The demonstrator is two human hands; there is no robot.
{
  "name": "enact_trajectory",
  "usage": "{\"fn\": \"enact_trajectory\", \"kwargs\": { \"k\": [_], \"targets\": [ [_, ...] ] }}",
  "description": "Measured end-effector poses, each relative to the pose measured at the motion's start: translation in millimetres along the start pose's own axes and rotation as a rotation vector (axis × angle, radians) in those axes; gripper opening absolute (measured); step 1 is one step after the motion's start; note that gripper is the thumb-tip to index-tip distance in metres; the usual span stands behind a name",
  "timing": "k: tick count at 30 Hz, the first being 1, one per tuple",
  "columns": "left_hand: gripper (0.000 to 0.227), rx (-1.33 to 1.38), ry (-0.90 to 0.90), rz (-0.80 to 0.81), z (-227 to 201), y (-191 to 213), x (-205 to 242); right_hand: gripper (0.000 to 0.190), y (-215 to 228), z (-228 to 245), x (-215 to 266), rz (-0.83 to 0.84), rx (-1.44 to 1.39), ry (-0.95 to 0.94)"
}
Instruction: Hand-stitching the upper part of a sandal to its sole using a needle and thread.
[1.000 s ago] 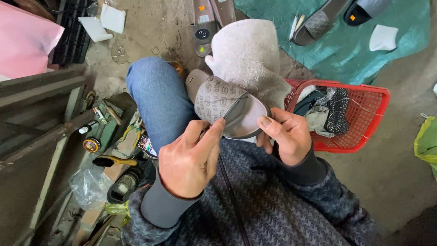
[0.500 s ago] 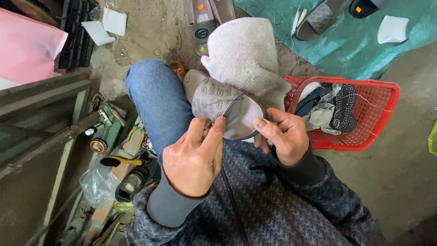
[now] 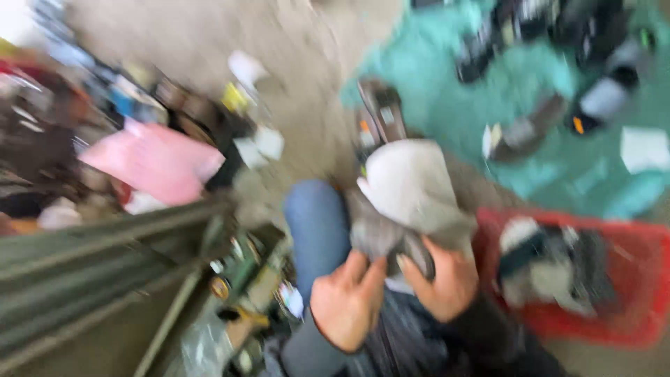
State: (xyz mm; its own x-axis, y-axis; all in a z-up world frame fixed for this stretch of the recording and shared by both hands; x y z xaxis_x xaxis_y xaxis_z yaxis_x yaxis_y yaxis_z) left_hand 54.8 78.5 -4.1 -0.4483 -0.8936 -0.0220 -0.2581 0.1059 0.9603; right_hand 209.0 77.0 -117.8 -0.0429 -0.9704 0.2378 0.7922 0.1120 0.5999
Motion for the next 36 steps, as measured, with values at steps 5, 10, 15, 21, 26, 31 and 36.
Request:
{"fn": "enact_trajectory", "kwargs": {
  "k": [5, 10, 15, 21, 26, 31, 36],
  "targets": [
    [0.034, 0.225, 0.124, 0.16, 62, -42, 46, 0.042, -26, 23, 10, -0.015, 0.151, 0.323],
    [0.046, 0.437, 0.147, 0.279, 106, -88, 70, 0.05, -69, 3, 13, 0.109, 0.318, 0.258],
    [0.042, 0.5, -0.022, 0.214, 102, -84, 41, 0.08, -105, -51, 19, 0.269, 0.45, 0.203],
    [0.04, 0.539, -0.022, 0.114, 89, -109, 28, 0.071, -80, -48, 15, 0.062, 0.46, 0.198],
    [0.04, 0.498, -0.028, 0.051, 93, -92, 32, 0.076, -39, 7, 2, 0.268, 0.439, -0.018],
    [0.03, 0.3, 0.008, 0.021, 97, -67, 36, 0.038, -53, -119, -39, 0.635, -0.131, 0.474],
    [0.029, 0.188, 0.103, 0.139, 83, -91, 33, 0.04, 59, -100, -48, -0.454, 0.296, 0.509]
  ]
}}
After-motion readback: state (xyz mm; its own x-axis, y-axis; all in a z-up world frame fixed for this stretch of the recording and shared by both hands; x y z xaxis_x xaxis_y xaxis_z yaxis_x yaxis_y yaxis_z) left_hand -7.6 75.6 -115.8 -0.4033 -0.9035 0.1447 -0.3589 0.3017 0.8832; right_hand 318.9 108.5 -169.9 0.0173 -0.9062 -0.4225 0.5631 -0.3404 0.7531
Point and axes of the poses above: each hand's wrist, its own x-axis away from the middle knuckle, its own y-axis out of the back of the hand, z = x × y, the point moved 9 cm from there along -x, towards the middle knuckle, and after that the axes turned 7 degrees about -x, right-handed, at the moved point
